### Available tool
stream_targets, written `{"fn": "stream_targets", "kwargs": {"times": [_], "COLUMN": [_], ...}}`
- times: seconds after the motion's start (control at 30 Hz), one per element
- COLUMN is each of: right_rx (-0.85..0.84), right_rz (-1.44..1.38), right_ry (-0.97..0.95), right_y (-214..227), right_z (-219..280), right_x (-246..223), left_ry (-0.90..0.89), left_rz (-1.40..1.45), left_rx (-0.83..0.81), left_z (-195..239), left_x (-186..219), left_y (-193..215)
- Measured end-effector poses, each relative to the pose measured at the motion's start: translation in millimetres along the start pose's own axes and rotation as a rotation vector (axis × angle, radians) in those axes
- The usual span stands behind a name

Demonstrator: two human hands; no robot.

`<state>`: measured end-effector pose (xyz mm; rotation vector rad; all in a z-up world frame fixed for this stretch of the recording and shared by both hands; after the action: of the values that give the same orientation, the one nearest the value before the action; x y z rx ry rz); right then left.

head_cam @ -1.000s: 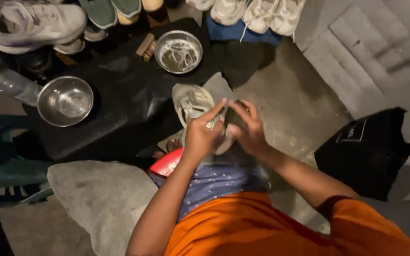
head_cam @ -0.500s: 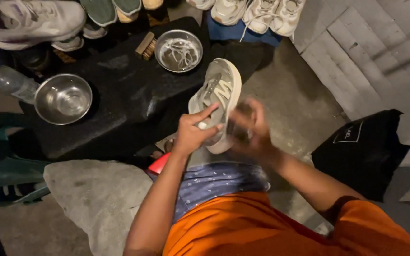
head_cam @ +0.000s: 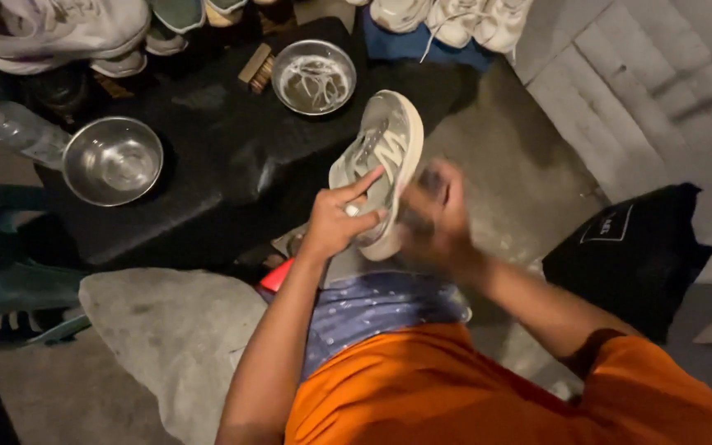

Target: The person scrubs a white sneaker using a brush and a cleaning solution from a metal bowl. They repeatedly dip the brush into the solution and scrub the shoe's upper and sole, then wipe the shoe with a cloth.

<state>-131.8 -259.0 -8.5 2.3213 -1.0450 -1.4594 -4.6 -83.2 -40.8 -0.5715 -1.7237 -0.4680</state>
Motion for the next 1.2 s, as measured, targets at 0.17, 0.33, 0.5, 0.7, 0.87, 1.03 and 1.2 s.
{"fn": "stream_targets", "kwargs": {"times": [0.17,0.33,0.5,0.7,0.87,1.03,1.2], "right_rx": [0.020,0.138,-0.004,0.061,-0.040,0.147,-0.077], "right_rz": [0.082,0.126,-0.046,-0.051,-0.388,0.151,-0.062], "right_ry": [0.011,0.407,0.242,-0.197,-0.210,-0.121,-0.089], "right_y": [-1,-12,-12,-9,-7,-13,-3], "right_z": [-2,23,25,-29,-29,-17,-14], "right_x": [40,45,37,57,-40,24,4], "left_ry": [-0.002,-0.135,0.069,0.020,-0.023,0.083,-0.030], "left_rz": [-0.004,-0.072,0.065,0.021,0.004,-0.005,-0.061], "left_rx": [0.004,0.092,0.010,0.019,0.062,0.037,0.104], "left_z": [-1,3,4,-2,1,13,10], "left_x": [-14,-25,-24,-12,-28,-3,-29], "left_y": [2,16,10,8,9,0,-4]}}
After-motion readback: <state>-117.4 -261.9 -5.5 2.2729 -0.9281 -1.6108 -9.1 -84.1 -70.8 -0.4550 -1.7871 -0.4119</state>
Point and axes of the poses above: each hand's wrist, its own z-axis away from the middle knuckle, its own y-axis out of the back of the hand, x = y × z, the point moved 1 cm from there along -z, towards the middle knuckle, and after that the axes turned 2 degrees about -z, right-handed, at the moved point
